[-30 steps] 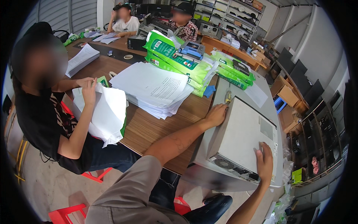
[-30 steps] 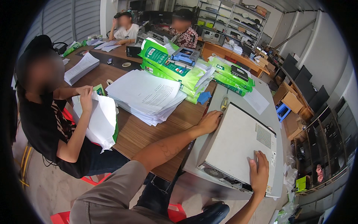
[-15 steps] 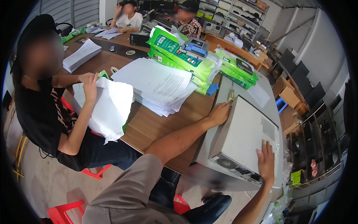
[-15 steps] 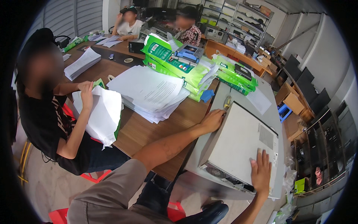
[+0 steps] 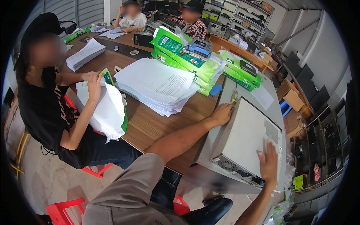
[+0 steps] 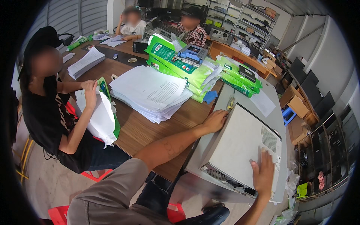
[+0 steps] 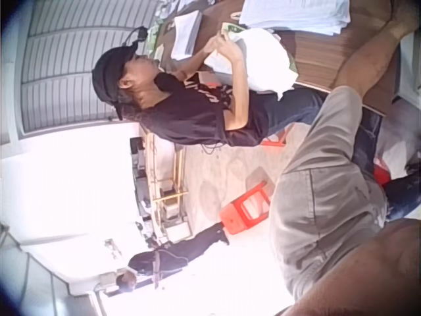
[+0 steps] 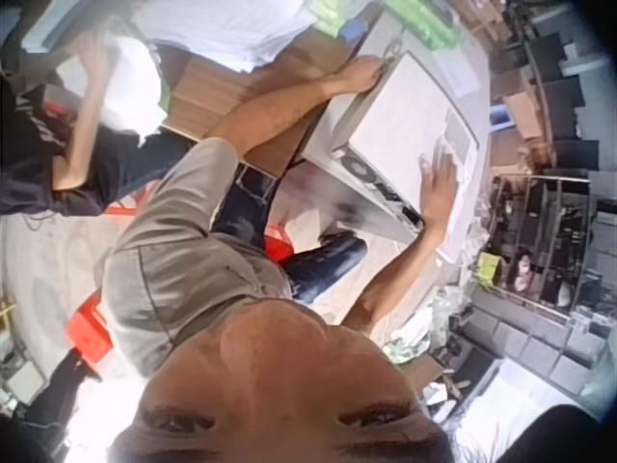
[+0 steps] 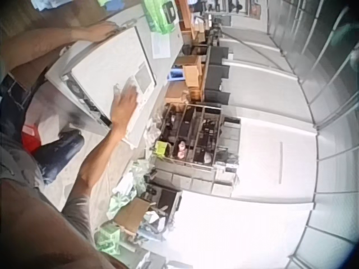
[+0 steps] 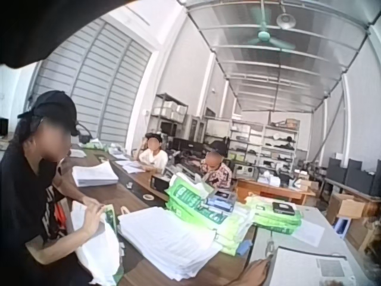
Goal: The person removes screws from a white computer case using a screwdriver, lifts the case, and removes more screws from a metal internal printer component.
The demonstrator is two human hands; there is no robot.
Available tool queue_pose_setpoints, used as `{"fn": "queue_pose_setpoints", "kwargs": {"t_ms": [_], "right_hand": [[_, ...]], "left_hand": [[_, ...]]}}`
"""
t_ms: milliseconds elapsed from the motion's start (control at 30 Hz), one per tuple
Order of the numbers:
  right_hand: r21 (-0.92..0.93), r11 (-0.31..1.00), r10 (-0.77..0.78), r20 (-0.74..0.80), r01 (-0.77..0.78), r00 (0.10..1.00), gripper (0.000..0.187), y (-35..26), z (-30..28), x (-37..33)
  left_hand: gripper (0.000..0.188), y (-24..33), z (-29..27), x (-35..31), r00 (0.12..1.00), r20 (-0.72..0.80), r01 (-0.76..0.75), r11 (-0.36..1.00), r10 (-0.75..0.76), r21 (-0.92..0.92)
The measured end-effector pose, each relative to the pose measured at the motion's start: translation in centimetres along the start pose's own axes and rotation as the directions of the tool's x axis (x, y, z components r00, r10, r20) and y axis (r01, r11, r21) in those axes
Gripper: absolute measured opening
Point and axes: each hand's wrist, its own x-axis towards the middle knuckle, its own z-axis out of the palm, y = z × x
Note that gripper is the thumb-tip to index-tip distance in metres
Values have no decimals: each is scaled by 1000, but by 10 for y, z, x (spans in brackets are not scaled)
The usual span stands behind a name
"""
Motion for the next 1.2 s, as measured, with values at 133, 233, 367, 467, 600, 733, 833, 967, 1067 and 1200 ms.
{"fn": "queue_pose_setpoints", "kwargs": {"t_ms": [133,233,367,467,600,733,833,967,1067,1200], "right_hand": [[35,999,34,-50,-32,998,69,-5,-13,-6],[25,999,22,-17,-21,1000,57,7,-2,-5],[41,998,48,-51,-46,998,56,2,7,-1],[7,1000,-16,-308,19,951,56,-7,-8,-1],[96,995,-23,-153,38,988,54,-5,-16,0],[52,998,-43,-4,43,999,58,-11,1,5],[52,998,-47,24,46,999,59,-14,5,9],[49,999,-21,15,20,1000,60,-3,1,4],[64,998,-21,13,21,1000,62,-2,3,3],[77,997,-17,21,15,1000,64,-2,8,5]], "left_hand": [[30,3,4,-1,998,56,43,999,-42,-21],[29,6,8,5,998,54,34,999,-34,8],[27,-6,1,-2,999,36,2,1000,-1,-24],[27,-1,3,2,1000,4,-19,999,19,-26],[27,5,5,0,998,64,20,998,-16,-54],[27,-2,8,3,999,33,-11,998,13,-67],[30,-14,-2,13,997,-63,44,984,-55,-172],[60,39,-63,70,937,-121,147,682,-329,-717],[69,68,-158,111,903,-286,8,681,-319,-733],[69,45,-249,139,820,-386,68,740,-424,-670]]}}
